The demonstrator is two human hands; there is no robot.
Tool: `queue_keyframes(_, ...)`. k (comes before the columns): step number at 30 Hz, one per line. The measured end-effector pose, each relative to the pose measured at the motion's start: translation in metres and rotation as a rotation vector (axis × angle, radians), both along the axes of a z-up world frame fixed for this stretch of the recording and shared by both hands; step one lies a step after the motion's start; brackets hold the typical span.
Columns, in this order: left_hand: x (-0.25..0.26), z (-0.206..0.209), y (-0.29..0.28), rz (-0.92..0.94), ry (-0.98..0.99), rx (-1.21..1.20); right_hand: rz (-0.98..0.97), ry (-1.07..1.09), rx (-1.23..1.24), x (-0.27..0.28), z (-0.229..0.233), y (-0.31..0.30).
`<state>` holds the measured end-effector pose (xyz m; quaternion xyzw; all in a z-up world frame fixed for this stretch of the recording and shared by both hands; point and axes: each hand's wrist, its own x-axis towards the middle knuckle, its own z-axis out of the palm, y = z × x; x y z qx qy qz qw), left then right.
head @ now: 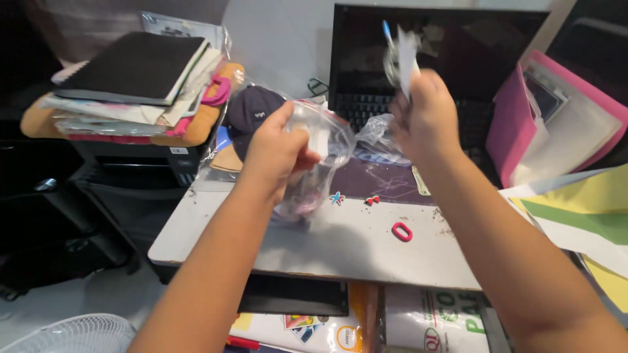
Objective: Organize various small items on a cluttered desk into plastic bags and drawers.
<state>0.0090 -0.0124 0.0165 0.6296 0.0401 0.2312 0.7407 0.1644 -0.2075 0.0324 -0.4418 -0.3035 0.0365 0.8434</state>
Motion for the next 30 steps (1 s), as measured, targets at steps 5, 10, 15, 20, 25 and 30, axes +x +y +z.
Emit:
queue_keyframes(5,0.018,0.012,-0.004,-0.028,-0.009,-0.009,0.130,0.130,-0.078,-0.016,0.032,0.085)
queue_keyframes(10,0.016,0.015,0.007,-0.004,0.012,-0.015,0.267,0.147,-0.338,-0.030,0.027,0.110)
queue_keyframes(15,0.030,-0.004,0.035,0.046,0.004,-0.120,0.478,-0.332,-0.580,-0.011,0.016,0.099)
queue_keyframes(20,0.007,0.017,0.004,0.079,0.031,0.097,0.111,-0.680,-1.121,-0.024,0.014,0.093)
queue_keyframes(25,0.013,0.003,0.009,-0.020,0.017,0.139,-0.226,-0.956,-1.262,0.005,0.004,0.081)
queue_keyframes(30,0.013,0.008,0.003,-0.028,0.025,0.189,-0.377,-1.709,-1.874,0.017,0.000,0.079)
